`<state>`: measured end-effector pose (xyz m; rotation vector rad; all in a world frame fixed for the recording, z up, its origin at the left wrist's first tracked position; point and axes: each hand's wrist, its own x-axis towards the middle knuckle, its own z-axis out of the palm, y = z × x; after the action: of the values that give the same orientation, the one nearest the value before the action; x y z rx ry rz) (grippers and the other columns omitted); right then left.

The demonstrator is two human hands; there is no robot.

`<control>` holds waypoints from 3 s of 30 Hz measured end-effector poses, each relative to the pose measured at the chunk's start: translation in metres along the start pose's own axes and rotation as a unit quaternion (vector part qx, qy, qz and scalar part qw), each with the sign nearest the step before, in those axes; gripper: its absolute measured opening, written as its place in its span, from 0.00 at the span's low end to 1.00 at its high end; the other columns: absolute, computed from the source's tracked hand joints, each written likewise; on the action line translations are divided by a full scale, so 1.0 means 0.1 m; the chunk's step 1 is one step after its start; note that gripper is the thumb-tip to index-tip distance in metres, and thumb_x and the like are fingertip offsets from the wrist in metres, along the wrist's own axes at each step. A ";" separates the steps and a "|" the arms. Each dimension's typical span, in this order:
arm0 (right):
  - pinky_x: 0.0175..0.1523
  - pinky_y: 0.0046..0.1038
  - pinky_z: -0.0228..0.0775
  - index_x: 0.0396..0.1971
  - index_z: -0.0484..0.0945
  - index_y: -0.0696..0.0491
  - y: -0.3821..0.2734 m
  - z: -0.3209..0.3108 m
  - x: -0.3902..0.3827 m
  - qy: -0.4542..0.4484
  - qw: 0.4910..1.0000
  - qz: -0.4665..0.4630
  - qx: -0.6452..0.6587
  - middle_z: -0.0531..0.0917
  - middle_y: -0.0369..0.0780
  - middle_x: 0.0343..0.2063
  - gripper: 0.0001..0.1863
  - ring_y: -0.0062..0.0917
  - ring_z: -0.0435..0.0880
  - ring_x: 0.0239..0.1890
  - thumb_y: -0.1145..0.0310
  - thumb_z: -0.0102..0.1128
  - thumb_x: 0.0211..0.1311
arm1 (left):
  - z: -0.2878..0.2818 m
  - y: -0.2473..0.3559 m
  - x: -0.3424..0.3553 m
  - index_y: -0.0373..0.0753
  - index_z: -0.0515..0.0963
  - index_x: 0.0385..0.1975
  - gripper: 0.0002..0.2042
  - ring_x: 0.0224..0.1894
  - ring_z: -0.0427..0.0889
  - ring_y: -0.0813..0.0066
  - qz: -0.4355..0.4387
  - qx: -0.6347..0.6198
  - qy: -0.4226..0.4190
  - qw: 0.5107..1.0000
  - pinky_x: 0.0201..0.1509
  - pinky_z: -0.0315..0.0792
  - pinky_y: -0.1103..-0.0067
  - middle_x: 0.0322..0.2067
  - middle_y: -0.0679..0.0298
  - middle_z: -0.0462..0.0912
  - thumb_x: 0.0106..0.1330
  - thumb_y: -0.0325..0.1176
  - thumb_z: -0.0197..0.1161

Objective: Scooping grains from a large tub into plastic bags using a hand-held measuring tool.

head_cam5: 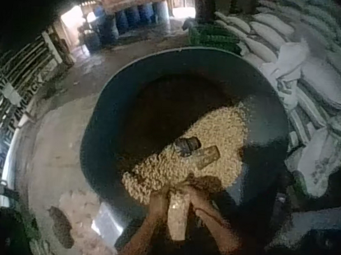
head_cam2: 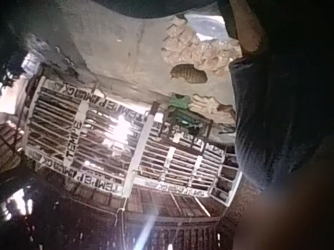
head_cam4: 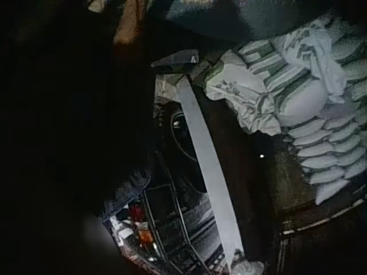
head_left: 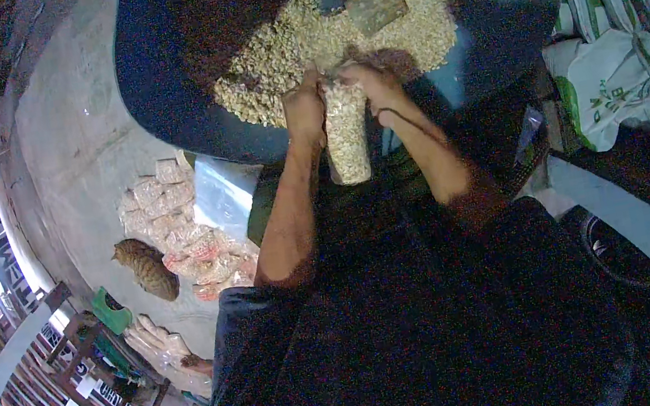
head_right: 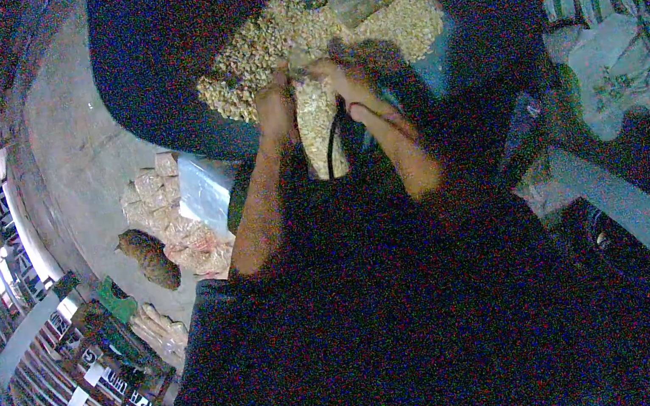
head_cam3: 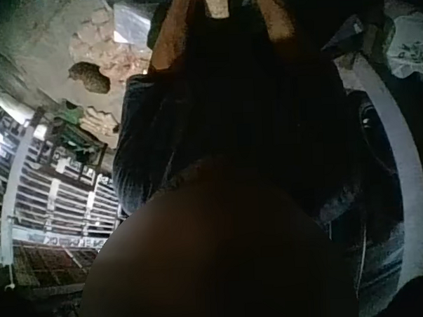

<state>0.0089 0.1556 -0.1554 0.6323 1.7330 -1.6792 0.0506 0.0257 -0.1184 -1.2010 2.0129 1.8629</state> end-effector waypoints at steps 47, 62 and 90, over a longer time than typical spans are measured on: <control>0.60 0.38 0.66 0.56 0.69 0.54 -0.61 -0.65 -1.09 0.028 0.540 -0.602 -0.587 0.69 0.49 0.58 0.20 0.44 0.69 0.59 0.75 0.41 0.64 | -3.93 -2.61 -1.20 0.30 0.79 0.33 0.14 0.28 0.72 0.79 0.078 -0.110 0.452 0.882 0.34 0.68 0.78 0.25 0.67 0.78 0.64 0.38 0.57; 0.51 0.22 0.69 0.50 0.75 0.59 -0.67 0.62 -0.65 -0.215 0.798 -0.395 -0.401 0.80 0.45 0.45 0.21 0.24 0.79 0.44 0.62 0.60 0.60 | -2.78 -2.10 -1.00 0.35 0.75 0.48 0.26 0.45 0.77 0.73 -0.019 -0.354 0.033 0.935 0.43 0.70 0.78 0.45 0.61 0.78 0.61 0.52 0.59; 0.52 0.28 0.70 0.43 0.77 0.60 0.00 0.73 0.64 -0.035 0.911 -0.402 -0.086 0.80 0.48 0.42 0.12 0.35 0.78 0.48 0.79 0.53 0.59 | -2.23 -1.03 -0.98 0.34 0.80 0.38 0.13 0.29 0.74 0.84 0.042 -0.195 0.133 0.971 0.34 0.68 0.83 0.29 0.70 0.80 0.64 0.39 0.61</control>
<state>-0.0269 0.0775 -0.2007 -0.2859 2.2197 -1.9799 0.2695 -0.1206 -0.0913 -1.5591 1.8990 2.3308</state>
